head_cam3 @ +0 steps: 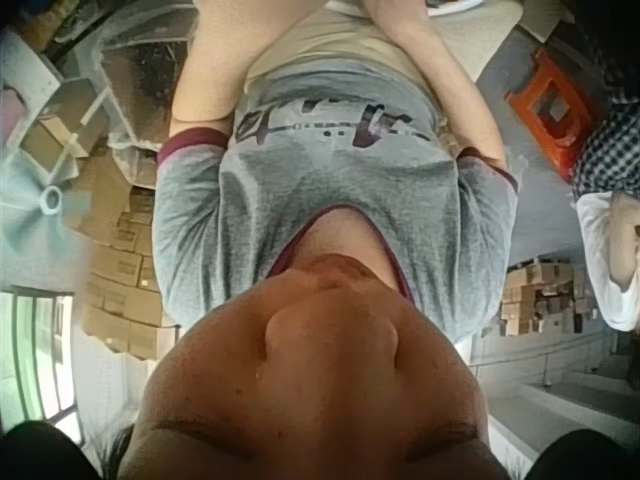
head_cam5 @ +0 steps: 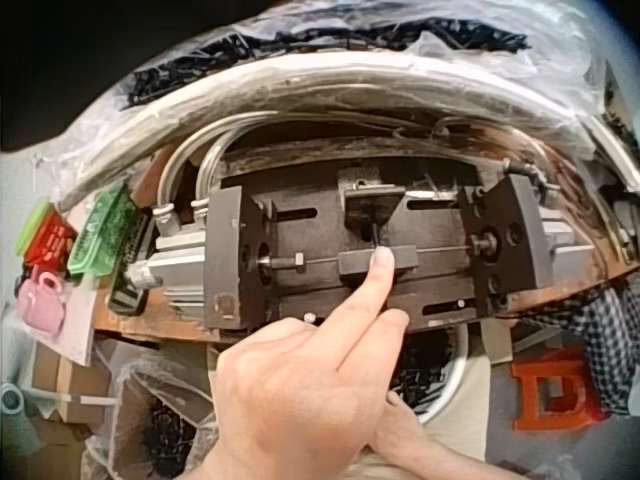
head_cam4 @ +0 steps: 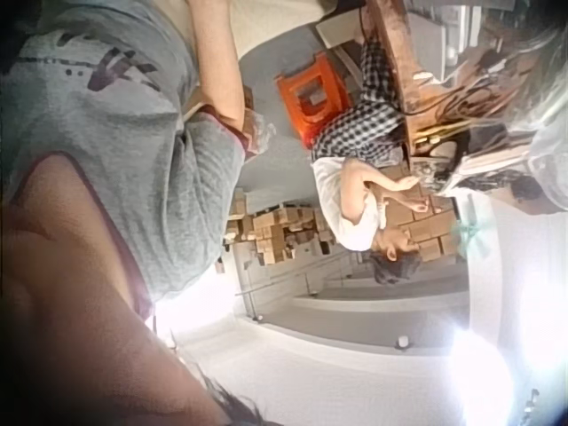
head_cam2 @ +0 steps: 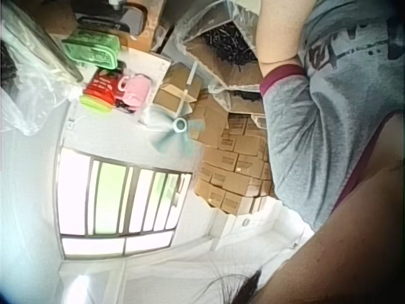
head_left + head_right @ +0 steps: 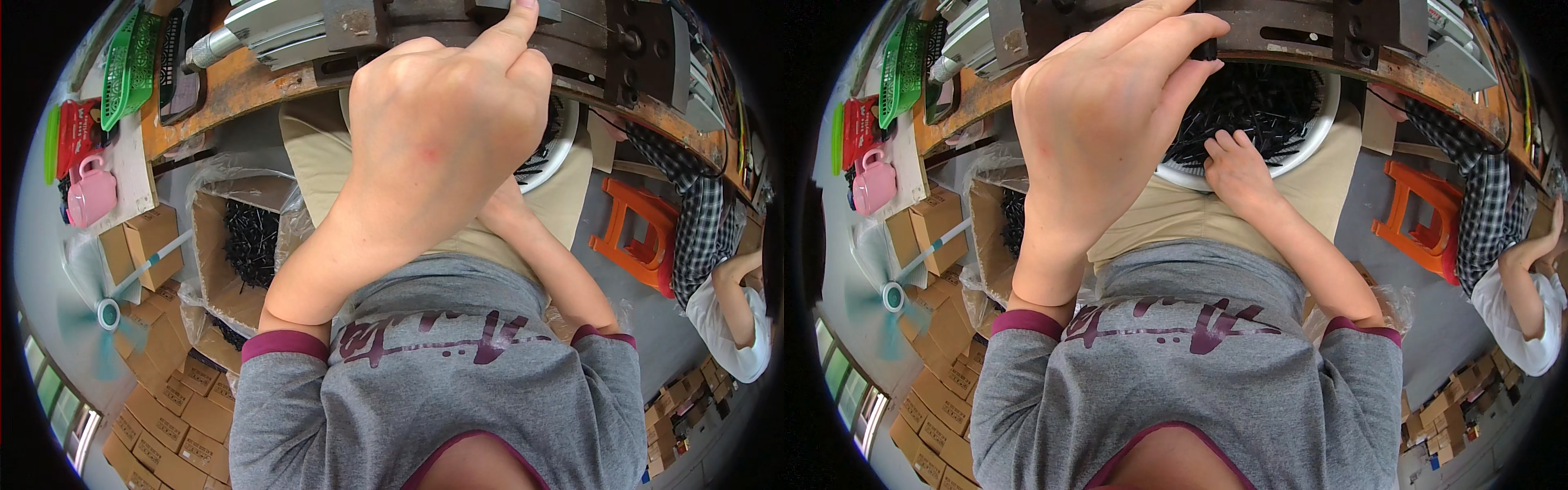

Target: Assembling black plastic components using a pneumatic press machine at a workshop bench.

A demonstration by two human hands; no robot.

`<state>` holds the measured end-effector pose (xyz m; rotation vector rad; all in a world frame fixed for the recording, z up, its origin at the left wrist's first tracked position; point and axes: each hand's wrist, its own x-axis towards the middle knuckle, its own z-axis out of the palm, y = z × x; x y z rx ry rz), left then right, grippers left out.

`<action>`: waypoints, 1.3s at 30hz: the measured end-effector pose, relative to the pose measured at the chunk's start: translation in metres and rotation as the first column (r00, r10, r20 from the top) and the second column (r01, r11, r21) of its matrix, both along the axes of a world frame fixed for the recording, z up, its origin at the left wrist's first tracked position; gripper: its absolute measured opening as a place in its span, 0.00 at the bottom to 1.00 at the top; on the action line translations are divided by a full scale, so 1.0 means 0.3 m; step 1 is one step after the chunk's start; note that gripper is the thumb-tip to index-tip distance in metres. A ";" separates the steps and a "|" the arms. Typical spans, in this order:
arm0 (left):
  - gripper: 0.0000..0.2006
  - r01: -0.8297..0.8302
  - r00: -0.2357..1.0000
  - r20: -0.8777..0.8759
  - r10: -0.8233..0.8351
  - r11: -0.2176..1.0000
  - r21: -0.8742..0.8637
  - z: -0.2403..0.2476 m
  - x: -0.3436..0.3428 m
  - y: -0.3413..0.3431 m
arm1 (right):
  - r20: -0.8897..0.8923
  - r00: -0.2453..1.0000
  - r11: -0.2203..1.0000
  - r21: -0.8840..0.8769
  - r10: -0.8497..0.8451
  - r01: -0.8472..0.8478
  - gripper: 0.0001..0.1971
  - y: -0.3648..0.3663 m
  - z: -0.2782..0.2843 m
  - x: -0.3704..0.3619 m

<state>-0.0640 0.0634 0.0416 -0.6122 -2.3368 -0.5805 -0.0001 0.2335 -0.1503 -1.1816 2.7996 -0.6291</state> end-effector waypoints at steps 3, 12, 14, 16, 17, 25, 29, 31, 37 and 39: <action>0.10 0.004 1.000 0.006 -0.004 1.000 0.001 -0.001 -0.001 0.002 | 0.041 0.999 0.999 -0.007 -0.034 0.035 0.08 -0.019 -0.018 0.000; 0.11 0.122 0.971 0.199 -0.135 0.989 0.078 0.061 0.040 -0.018 | 0.172 0.984 0.981 -0.192 0.046 -0.012 0.09 -0.023 0.194 0.008; 0.13 0.234 0.906 0.328 -0.268 0.962 0.140 0.109 0.082 -0.062 | 0.391 0.920 0.939 -0.305 -0.025 0.156 0.08 0.013 0.237 0.021; 0.14 0.287 0.827 0.455 -0.330 0.944 0.162 0.128 0.147 -0.091 | 0.640 0.766 0.834 -0.392 -0.054 0.387 0.07 0.044 0.331 0.010; 0.16 0.285 0.814 0.487 -0.316 0.948 0.139 0.111 0.168 -0.096 | 0.772 0.635 0.753 -0.393 -0.043 0.528 0.05 0.060 0.395 -0.004; 0.20 0.324 0.809 0.374 -0.453 0.876 0.358 -0.010 0.263 -0.029 | 0.835 0.269 0.292 -0.442 0.480 0.848 0.02 0.109 0.564 -0.034; 0.18 0.324 0.810 0.366 -0.458 0.870 0.373 0.054 0.238 -0.040 | 0.792 0.377 0.286 -0.548 0.480 0.786 0.07 0.099 0.606 -0.047; 0.20 0.292 0.858 0.313 -0.407 0.889 0.353 0.076 0.218 -0.050 | 0.791 0.496 0.322 -0.603 0.357 0.730 0.11 0.085 0.646 -0.054; 0.18 0.126 0.972 0.179 -0.151 0.982 0.143 0.115 0.079 -0.019 | 0.646 0.761 0.422 -0.675 -0.061 0.606 0.09 0.072 0.690 -0.075; 0.14 0.106 0.976 0.191 -0.104 0.994 0.002 0.096 0.050 0.001 | 0.577 0.807 0.494 -0.670 -0.124 0.554 0.07 0.075 0.698 -0.075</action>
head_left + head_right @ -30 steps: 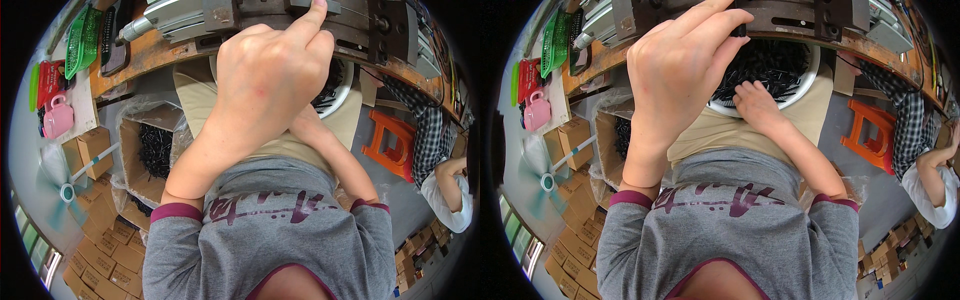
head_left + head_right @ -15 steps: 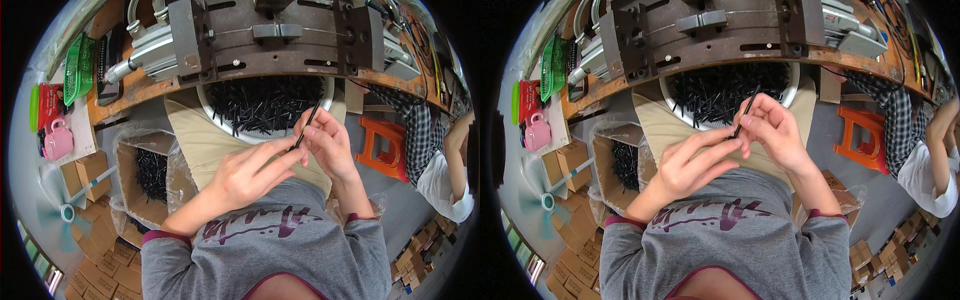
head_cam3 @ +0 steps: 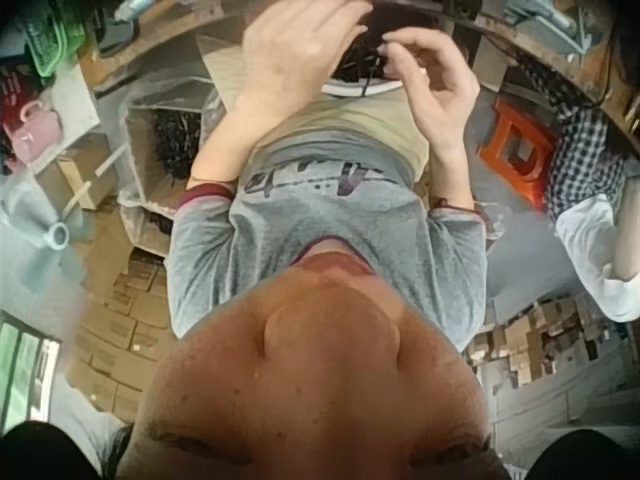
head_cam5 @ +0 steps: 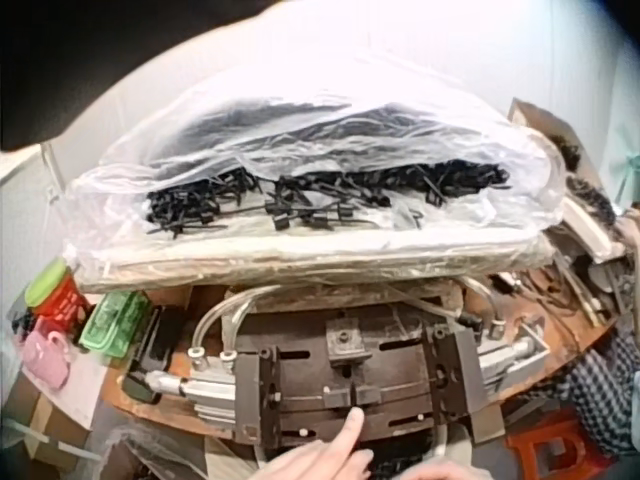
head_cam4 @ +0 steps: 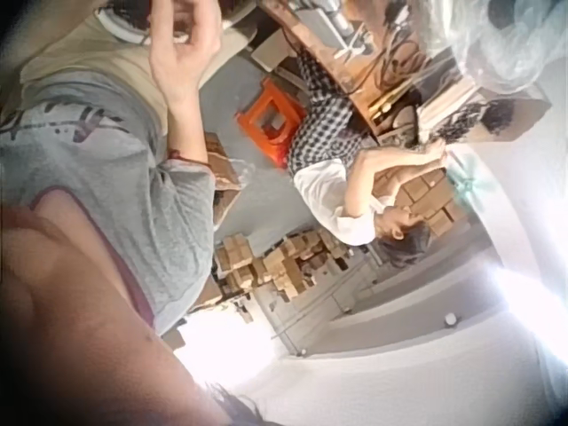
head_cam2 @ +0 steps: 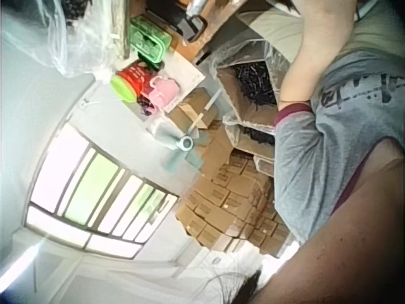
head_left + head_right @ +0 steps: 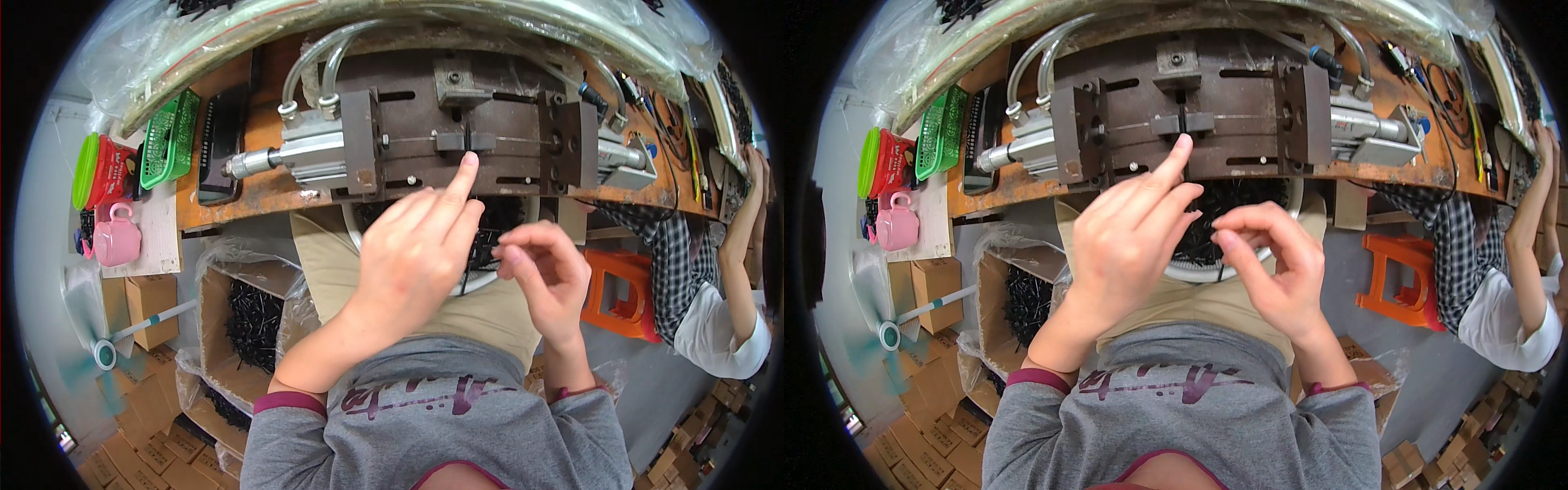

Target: Assembling black plastic components using a pneumatic press machine at a workshop bench.

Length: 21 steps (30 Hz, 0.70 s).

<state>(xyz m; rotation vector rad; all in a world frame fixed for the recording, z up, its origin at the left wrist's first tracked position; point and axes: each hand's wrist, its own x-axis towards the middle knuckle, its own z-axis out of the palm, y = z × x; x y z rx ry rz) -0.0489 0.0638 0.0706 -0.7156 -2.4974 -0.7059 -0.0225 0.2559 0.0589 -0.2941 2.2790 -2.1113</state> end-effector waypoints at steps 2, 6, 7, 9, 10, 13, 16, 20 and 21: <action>0.11 -0.023 0.999 -0.046 0.021 0.998 -0.052 -0.010 -0.007 0.019 | -0.014 1.000 0.999 0.039 -0.001 0.001 0.07 0.001 0.007 0.008; 0.14 -0.061 0.996 0.054 0.067 0.992 -0.108 0.030 -0.042 0.006 | -0.016 0.999 0.998 -0.046 0.046 -0.047 0.07 0.012 0.089 -0.048; 0.14 -0.065 0.997 0.027 0.069 0.989 -0.134 0.035 -0.043 0.007 | -0.030 0.999 0.996 -0.081 0.044 -0.047 0.07 0.010 0.122 -0.070; 0.14 -0.084 0.996 0.020 0.087 0.989 -0.119 0.021 -0.038 0.010 | -0.212 0.977 0.999 -0.013 -0.032 0.030 0.05 -0.003 0.197 -0.139; 0.14 -0.077 0.997 0.022 0.080 0.991 -0.109 0.025 -0.037 0.014 | -0.348 0.935 0.996 0.023 -0.074 0.088 0.04 -0.006 0.233 -0.183; 0.14 -0.062 0.997 0.043 0.068 0.990 -0.129 0.032 -0.037 0.012 | -0.700 0.714 0.927 0.282 0.022 0.248 0.07 -0.059 0.352 -0.387; 0.15 -0.061 0.997 0.045 0.067 0.991 -0.123 0.034 -0.031 0.008 | -0.710 0.665 0.744 0.570 0.231 0.350 0.09 -0.145 0.461 -0.565; 0.14 -0.027 0.999 0.016 0.029 0.996 -0.085 0.034 -0.030 0.007 | -0.547 0.791 0.727 0.656 0.273 0.203 0.24 -0.257 0.508 -0.877; 0.14 -0.012 0.999 0.051 0.013 0.999 -0.033 0.041 -0.016 -0.005 | -0.434 0.863 0.555 0.798 0.258 0.235 0.28 -0.327 0.541 -0.885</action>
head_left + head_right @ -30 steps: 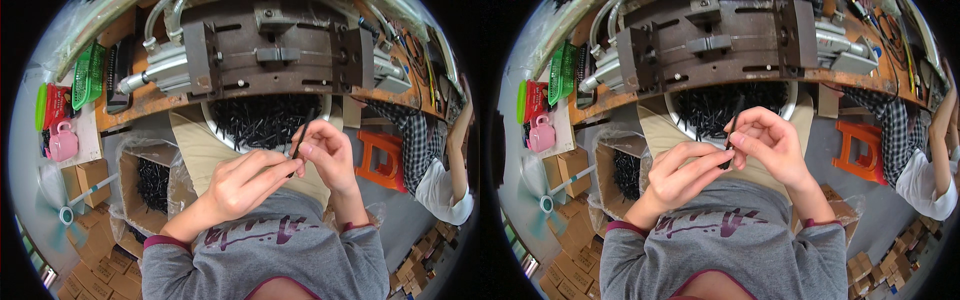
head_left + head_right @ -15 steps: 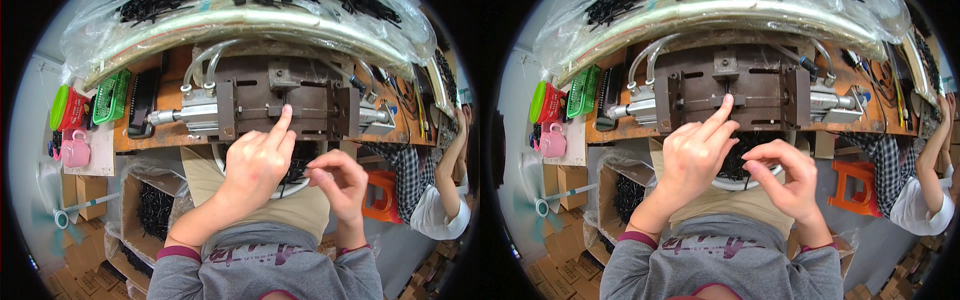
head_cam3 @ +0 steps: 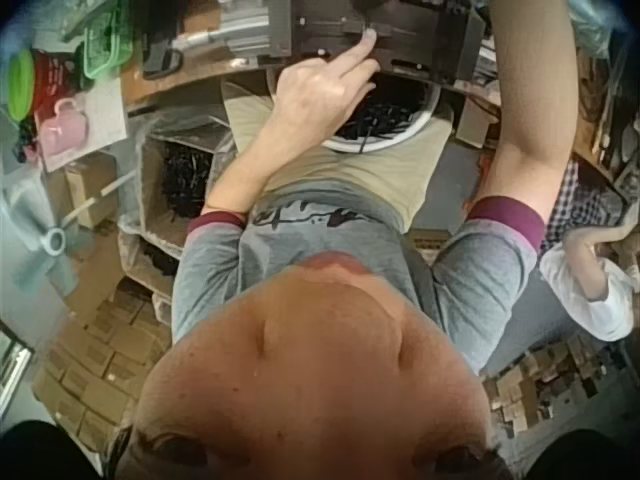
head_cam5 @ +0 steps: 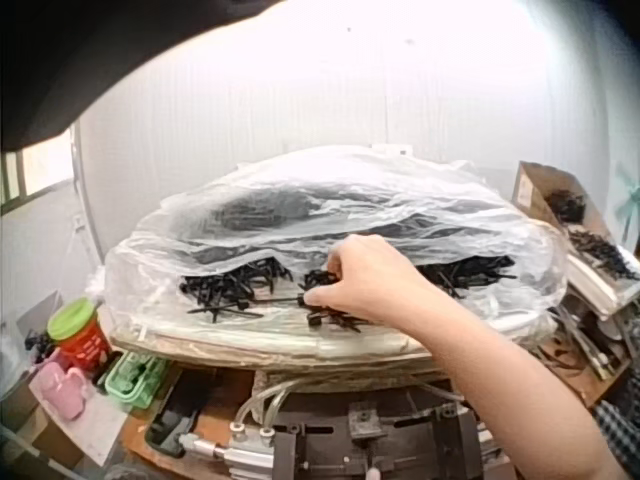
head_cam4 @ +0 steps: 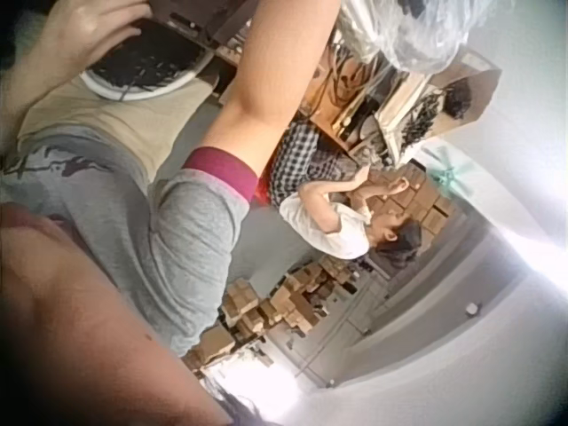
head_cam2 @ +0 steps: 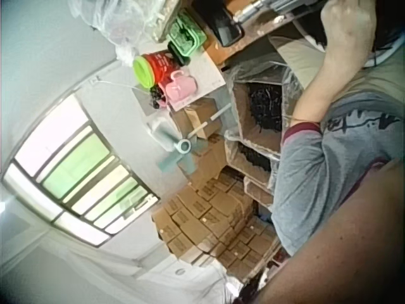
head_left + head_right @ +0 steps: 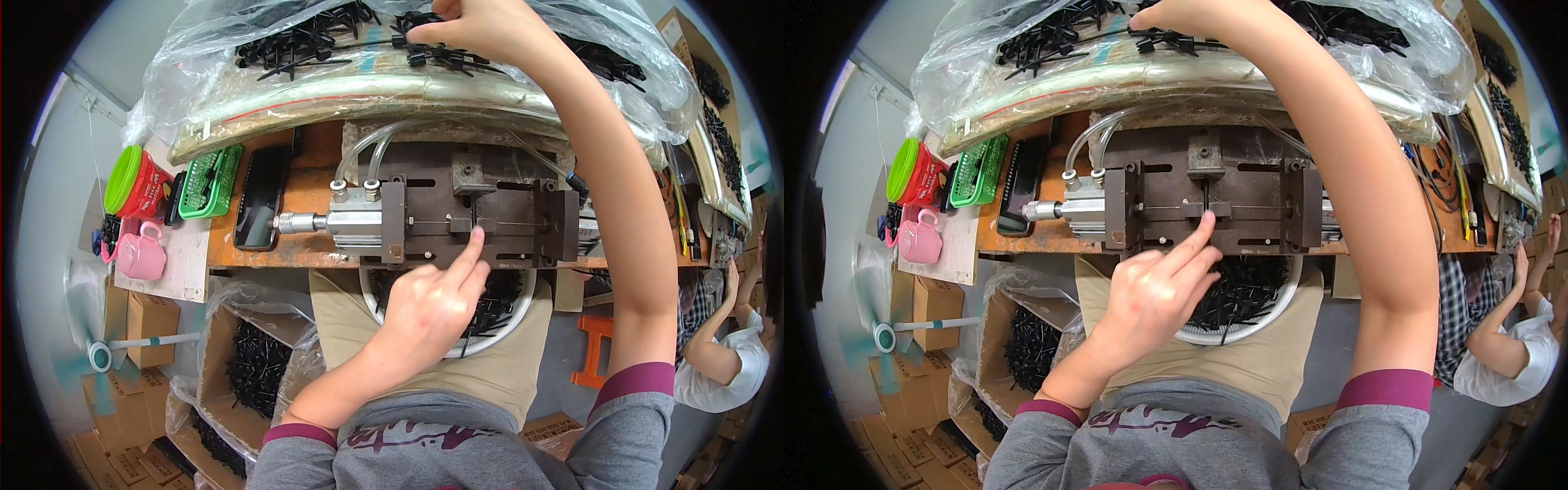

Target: Assembling black plastic components using a pneumatic press machine at a workshop bench.

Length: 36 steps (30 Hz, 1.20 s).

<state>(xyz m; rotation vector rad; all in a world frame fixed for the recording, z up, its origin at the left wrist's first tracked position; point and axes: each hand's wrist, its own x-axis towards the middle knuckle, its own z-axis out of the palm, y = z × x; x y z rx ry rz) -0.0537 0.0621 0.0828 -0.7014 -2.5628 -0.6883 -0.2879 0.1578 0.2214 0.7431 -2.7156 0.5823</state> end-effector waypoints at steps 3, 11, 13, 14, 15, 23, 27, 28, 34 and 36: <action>0.14 0.117 0.988 0.090 -0.127 0.986 0.115 0.027 0.037 -0.015 | -0.039 0.980 0.950 0.238 -0.197 0.200 0.35 -0.065 -0.010 -0.108; 0.28 0.151 0.968 0.175 -0.180 0.975 0.164 0.050 0.095 -0.074 | 0.128 0.966 0.939 0.237 0.223 -0.248 0.33 -0.033 -0.026 -0.280; 0.28 0.159 0.970 0.158 -0.186 0.973 0.169 0.054 0.094 -0.088 | 0.165 0.968 0.931 0.282 0.190 -0.231 0.31 -0.029 -0.009 -0.273; 0.28 0.164 0.970 0.149 -0.190 0.971 0.171 0.055 0.093 -0.091 | 0.187 0.960 0.918 0.300 0.210 -0.259 0.30 -0.014 0.005 -0.268; 0.27 0.167 0.972 0.130 -0.193 0.967 0.191 0.052 0.089 -0.093 | 0.209 0.950 0.903 0.317 0.231 -0.289 0.30 -0.005 0.021 -0.260; 0.25 0.180 0.979 0.046 -0.197 0.952 0.248 0.055 0.065 -0.107 | 0.189 0.951 0.889 0.348 0.243 -0.296 0.26 0.067 0.084 -0.129; 0.24 0.175 0.985 -0.051 -0.167 0.941 0.290 0.090 0.031 -0.112 | 0.121 0.954 0.901 0.314 0.275 -0.299 0.18 0.101 0.059 -0.105; 0.24 0.175 0.985 -0.063 -0.163 0.936 0.307 0.098 0.023 -0.112 | 0.049 0.962 0.926 0.260 0.270 -0.273 0.16 0.113 0.056 -0.095; 0.20 0.162 0.983 -0.150 -0.108 0.893 0.420 0.117 -0.010 -0.110 | 0.015 0.994 0.968 -0.233 0.106 -0.099 0.17 0.195 0.104 0.008; 0.20 0.131 0.989 -0.124 -0.077 0.840 0.527 0.129 -0.028 -0.104 | -0.103 0.990 0.928 -0.352 0.095 -0.126 0.13 0.227 0.088 0.068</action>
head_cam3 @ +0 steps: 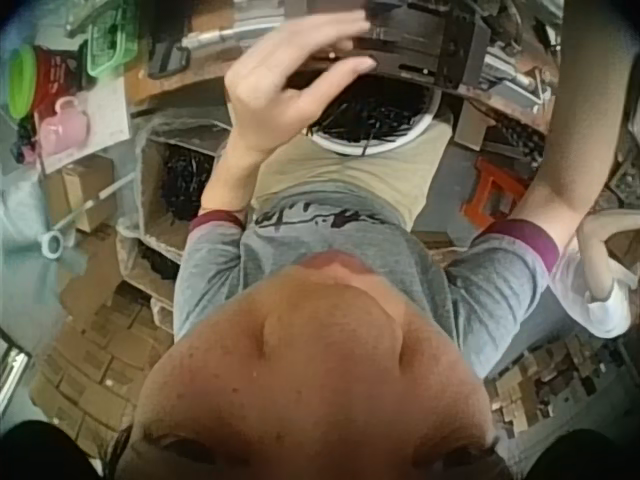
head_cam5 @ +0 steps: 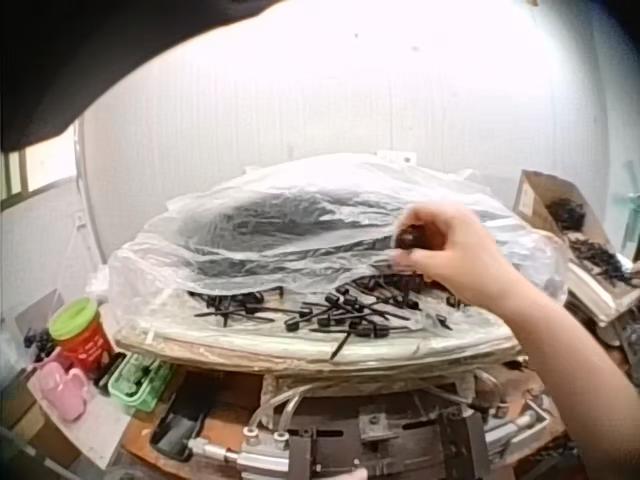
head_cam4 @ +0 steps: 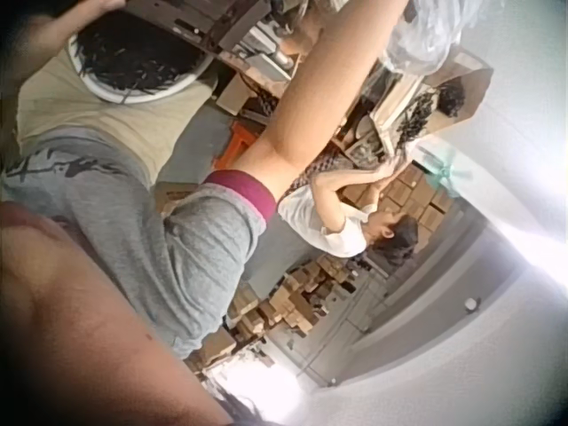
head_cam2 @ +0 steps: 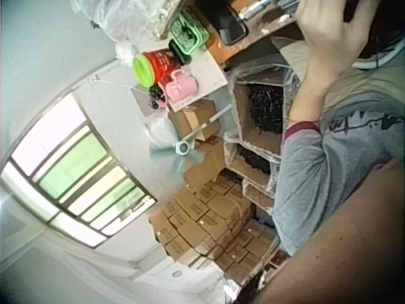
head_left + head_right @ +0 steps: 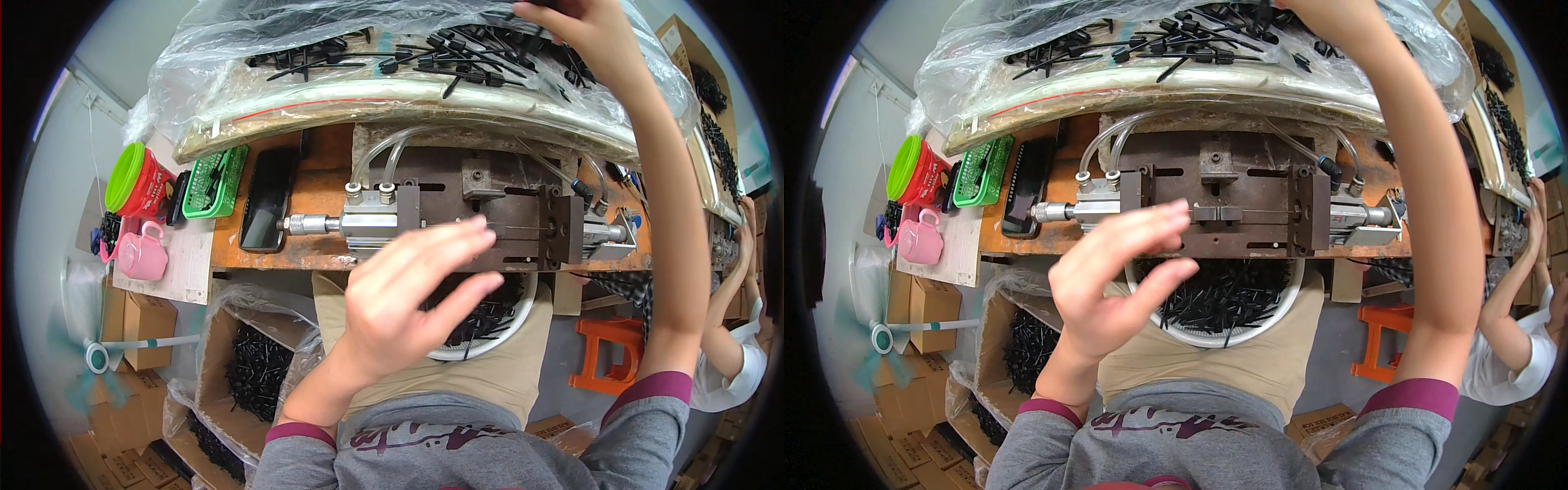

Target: Assembling black plastic components using a pneumatic press machine at a workshop bench.

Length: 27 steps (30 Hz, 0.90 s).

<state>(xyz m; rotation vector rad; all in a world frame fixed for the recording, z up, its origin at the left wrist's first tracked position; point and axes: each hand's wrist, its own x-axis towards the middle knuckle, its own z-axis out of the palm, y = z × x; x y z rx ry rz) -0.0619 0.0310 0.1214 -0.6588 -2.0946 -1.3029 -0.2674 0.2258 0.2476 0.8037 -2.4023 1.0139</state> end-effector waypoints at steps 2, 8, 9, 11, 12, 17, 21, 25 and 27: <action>0.22 0.008 0.997 0.078 -0.020 0.987 0.158 0.012 -0.023 0.015 | -0.370 0.925 0.996 -0.002 0.083 -0.091 0.09 0.047 -0.097 0.052; 0.24 0.075 0.980 0.138 -0.141 0.913 0.400 0.009 -0.058 0.058 | -0.685 0.665 0.951 0.278 0.297 -0.139 0.21 -0.030 -0.298 0.400; 0.20 0.066 0.986 0.113 -0.119 0.918 0.391 -0.011 -0.052 0.063 | -0.690 0.667 0.957 0.255 0.280 -0.138 0.22 -0.023 -0.335 0.417; 0.19 0.037 0.987 0.141 -0.083 0.952 0.302 -0.016 -0.028 0.065 | -0.666 0.702 0.966 0.217 0.254 -0.143 0.22 -0.005 -0.385 0.454; 0.19 0.025 0.985 0.156 -0.068 0.966 0.256 -0.019 -0.012 0.066 | -0.632 0.736 0.969 0.204 0.242 -0.143 0.21 0.008 -0.405 0.476; 0.20 -0.007 0.988 0.153 0.031 0.988 -0.156 -0.053 0.054 0.050 | -0.442 0.897 0.999 -0.029 0.011 -0.027 0.14 0.112 -0.414 0.520; 0.15 -0.073 0.989 0.089 0.116 0.920 -0.385 -0.123 0.047 0.091 | -0.210 0.974 0.970 -0.240 -0.081 0.029 0.15 0.150 -0.460 0.568; 0.11 -0.112 0.990 0.012 0.139 0.842 -0.528 -0.162 0.021 0.108 | -0.064 0.994 0.957 -0.285 -0.085 0.063 0.14 0.129 -0.465 0.605; 0.11 -0.115 0.993 -0.034 0.114 0.846 -0.521 -0.162 0.002 0.107 | -0.018 0.998 0.945 -0.324 -0.054 0.046 0.13 0.125 -0.466 0.622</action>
